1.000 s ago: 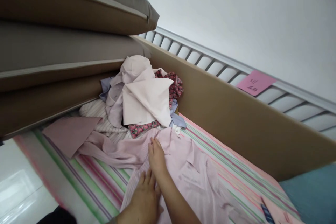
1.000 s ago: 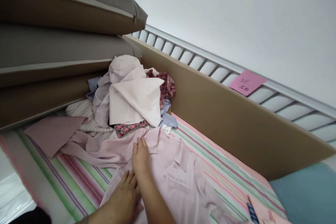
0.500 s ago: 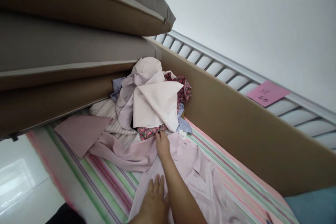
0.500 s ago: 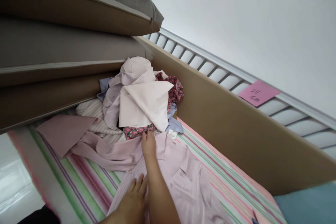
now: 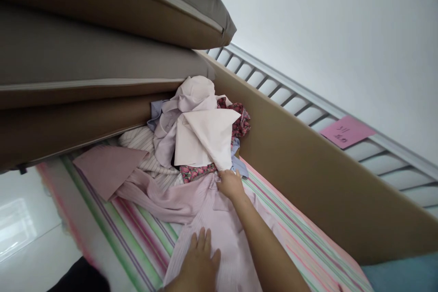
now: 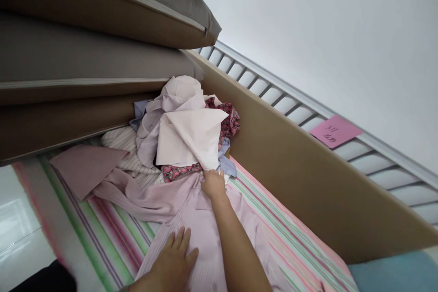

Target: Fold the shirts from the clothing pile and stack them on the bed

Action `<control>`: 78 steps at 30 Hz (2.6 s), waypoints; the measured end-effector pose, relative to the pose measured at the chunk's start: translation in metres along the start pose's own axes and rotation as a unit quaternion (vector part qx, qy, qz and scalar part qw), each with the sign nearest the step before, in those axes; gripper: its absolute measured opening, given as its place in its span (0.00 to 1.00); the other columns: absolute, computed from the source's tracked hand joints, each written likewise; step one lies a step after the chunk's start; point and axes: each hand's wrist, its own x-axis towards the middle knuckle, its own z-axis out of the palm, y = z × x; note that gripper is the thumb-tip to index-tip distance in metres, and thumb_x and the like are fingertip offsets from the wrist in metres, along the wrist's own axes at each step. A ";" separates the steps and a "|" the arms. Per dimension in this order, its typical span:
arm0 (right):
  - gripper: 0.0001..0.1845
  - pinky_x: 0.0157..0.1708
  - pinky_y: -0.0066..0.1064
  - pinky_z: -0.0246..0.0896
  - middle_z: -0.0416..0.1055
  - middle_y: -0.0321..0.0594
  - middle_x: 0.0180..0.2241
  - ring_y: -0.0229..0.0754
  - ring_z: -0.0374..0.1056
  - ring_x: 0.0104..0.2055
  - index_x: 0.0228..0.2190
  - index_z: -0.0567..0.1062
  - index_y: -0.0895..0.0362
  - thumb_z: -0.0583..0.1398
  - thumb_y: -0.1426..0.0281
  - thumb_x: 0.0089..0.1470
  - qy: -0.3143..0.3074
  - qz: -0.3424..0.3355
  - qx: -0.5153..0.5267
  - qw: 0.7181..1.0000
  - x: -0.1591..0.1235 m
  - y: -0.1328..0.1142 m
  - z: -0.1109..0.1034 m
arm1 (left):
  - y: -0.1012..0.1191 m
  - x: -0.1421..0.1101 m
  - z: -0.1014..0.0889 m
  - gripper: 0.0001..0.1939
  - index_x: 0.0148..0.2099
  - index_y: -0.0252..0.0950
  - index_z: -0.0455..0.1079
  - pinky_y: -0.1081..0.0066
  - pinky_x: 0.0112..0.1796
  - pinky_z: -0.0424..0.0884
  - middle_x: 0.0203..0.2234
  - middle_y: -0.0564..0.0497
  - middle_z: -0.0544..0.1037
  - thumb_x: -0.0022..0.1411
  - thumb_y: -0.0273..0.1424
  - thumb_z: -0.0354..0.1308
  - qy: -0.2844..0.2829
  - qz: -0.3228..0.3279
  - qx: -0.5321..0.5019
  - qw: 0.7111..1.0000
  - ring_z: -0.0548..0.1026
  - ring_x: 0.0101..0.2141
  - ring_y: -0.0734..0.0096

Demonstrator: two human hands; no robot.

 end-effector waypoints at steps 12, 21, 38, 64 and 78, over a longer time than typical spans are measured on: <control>0.16 0.46 0.39 0.50 0.74 0.47 0.40 0.48 0.66 0.46 0.36 0.77 0.55 0.56 0.73 0.44 -0.066 0.051 -0.038 0.996 0.003 0.012 -0.002 | -0.001 0.001 0.003 0.38 0.63 0.35 0.57 0.41 0.58 0.44 0.64 0.34 0.43 0.53 0.41 0.60 0.010 0.003 0.001 1.000 0.41 0.63 0.40; 0.19 0.45 0.37 0.52 0.73 0.47 0.42 0.48 0.65 0.48 0.36 0.77 0.56 0.56 0.78 0.40 -0.078 0.064 -0.032 0.994 -0.003 0.019 -0.007 | 0.001 -0.002 -0.002 0.38 0.63 0.33 0.57 0.43 0.58 0.43 0.64 0.33 0.44 0.53 0.40 0.60 0.004 0.001 -0.001 1.000 0.41 0.63 0.40; 0.12 0.37 0.26 0.54 0.74 0.40 0.38 0.40 0.66 0.41 0.33 0.77 0.57 0.57 0.75 0.43 -0.068 0.073 0.078 0.992 0.000 0.030 -0.001 | 0.005 -0.004 -0.009 0.37 0.64 0.32 0.55 0.45 0.59 0.42 0.64 0.31 0.41 0.55 0.41 0.58 -0.021 -0.004 0.012 1.000 0.39 0.63 0.40; 0.08 0.37 0.31 0.54 0.72 0.41 0.37 0.45 0.65 0.43 0.28 0.77 0.53 0.62 0.66 0.42 -0.018 0.132 0.124 0.983 0.010 0.007 0.020 | 0.006 -0.004 -0.011 0.34 0.64 0.33 0.56 0.44 0.59 0.43 0.63 0.31 0.43 0.58 0.40 0.57 -0.021 -0.014 0.003 1.000 0.39 0.62 0.42; 0.09 0.58 0.45 0.41 0.62 0.46 0.57 0.50 0.50 0.62 0.33 0.76 0.54 0.56 0.67 0.54 0.122 0.072 0.122 0.982 0.011 -0.001 0.029 | -0.001 0.001 0.000 0.28 0.63 0.32 0.57 0.43 0.59 0.41 0.64 0.33 0.44 0.64 0.40 0.47 0.003 0.004 -0.032 0.999 0.39 0.63 0.42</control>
